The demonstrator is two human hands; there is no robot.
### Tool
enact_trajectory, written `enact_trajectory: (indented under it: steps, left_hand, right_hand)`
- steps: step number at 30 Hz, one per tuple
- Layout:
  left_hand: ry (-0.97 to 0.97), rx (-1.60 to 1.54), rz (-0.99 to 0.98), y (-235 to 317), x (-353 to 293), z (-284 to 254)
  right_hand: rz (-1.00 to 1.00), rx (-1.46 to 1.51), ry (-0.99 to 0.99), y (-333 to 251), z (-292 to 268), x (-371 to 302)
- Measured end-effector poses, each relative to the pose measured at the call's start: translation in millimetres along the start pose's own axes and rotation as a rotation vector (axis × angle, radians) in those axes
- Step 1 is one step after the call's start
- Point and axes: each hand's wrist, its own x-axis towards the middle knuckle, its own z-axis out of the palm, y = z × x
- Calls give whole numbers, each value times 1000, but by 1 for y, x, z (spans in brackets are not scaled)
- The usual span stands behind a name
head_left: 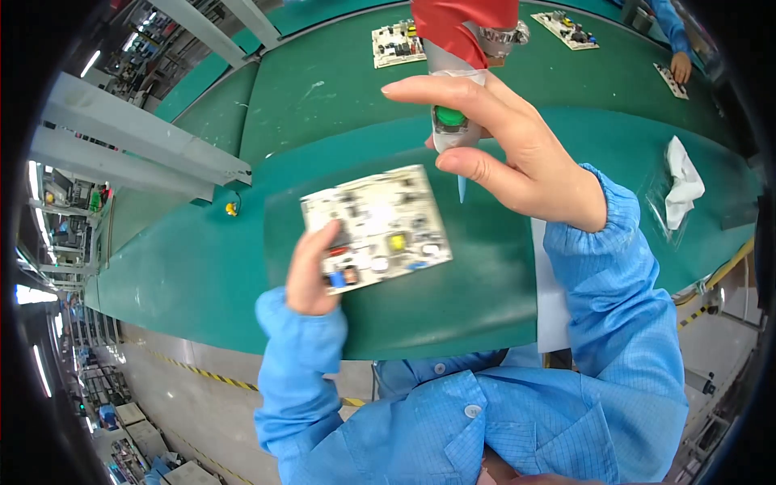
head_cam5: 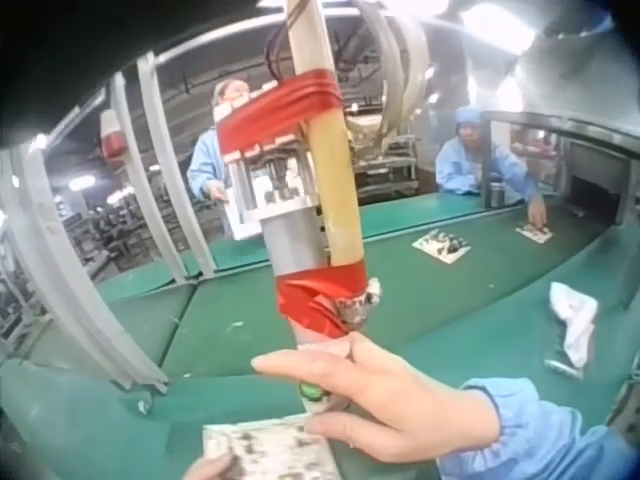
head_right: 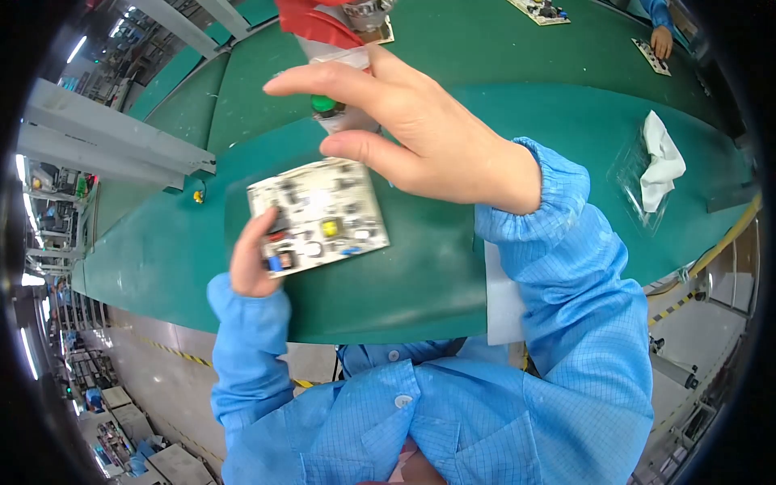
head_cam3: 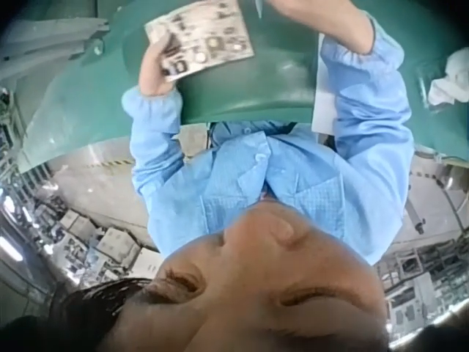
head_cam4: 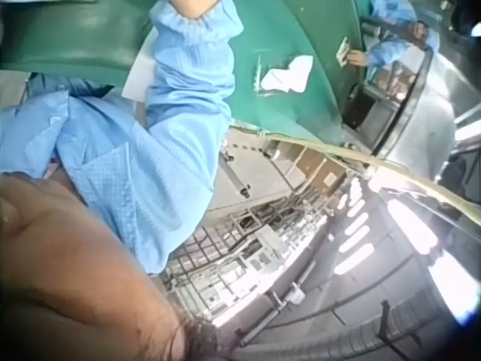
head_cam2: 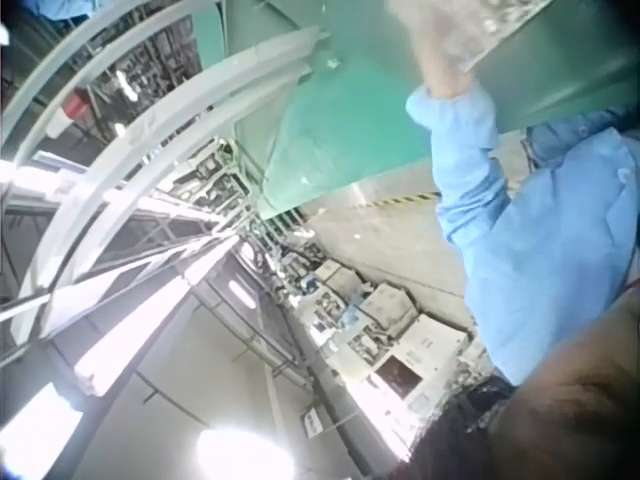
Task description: Applying sealant or glue to components on electronic circuit boards at a production station.
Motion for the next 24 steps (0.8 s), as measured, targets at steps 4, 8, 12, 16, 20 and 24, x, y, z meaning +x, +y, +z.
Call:
enact_trajectory:
  steps: [4, 8, 12, 16, 20, 24]
  left_hand:
    - [-210, -52, -155, -38, 13, 39]
    - [-275, -15, -219, -54, 11, 55]
    - [-319, -63, -289, -52, 3, 65]
    - [-338, -59, -297, -43, -4, 68]
    - [-399, -67, -315, -28, -11, 75]
    - [-436, -71, -304, -16, -15, 73]
  right_hand:
    - [-63, 22, 18, -3, 9, 5]
    - [-88, 28, 32, -4, 16, 4]
    - [-90, 36, 35, -4, 13, 3]
    - [-118, 19, 49, 0, 16, 5]
    - [-186, 30, 55, -2, 16, 8]
    - [-169, 32, 30, -4, 21, 11]
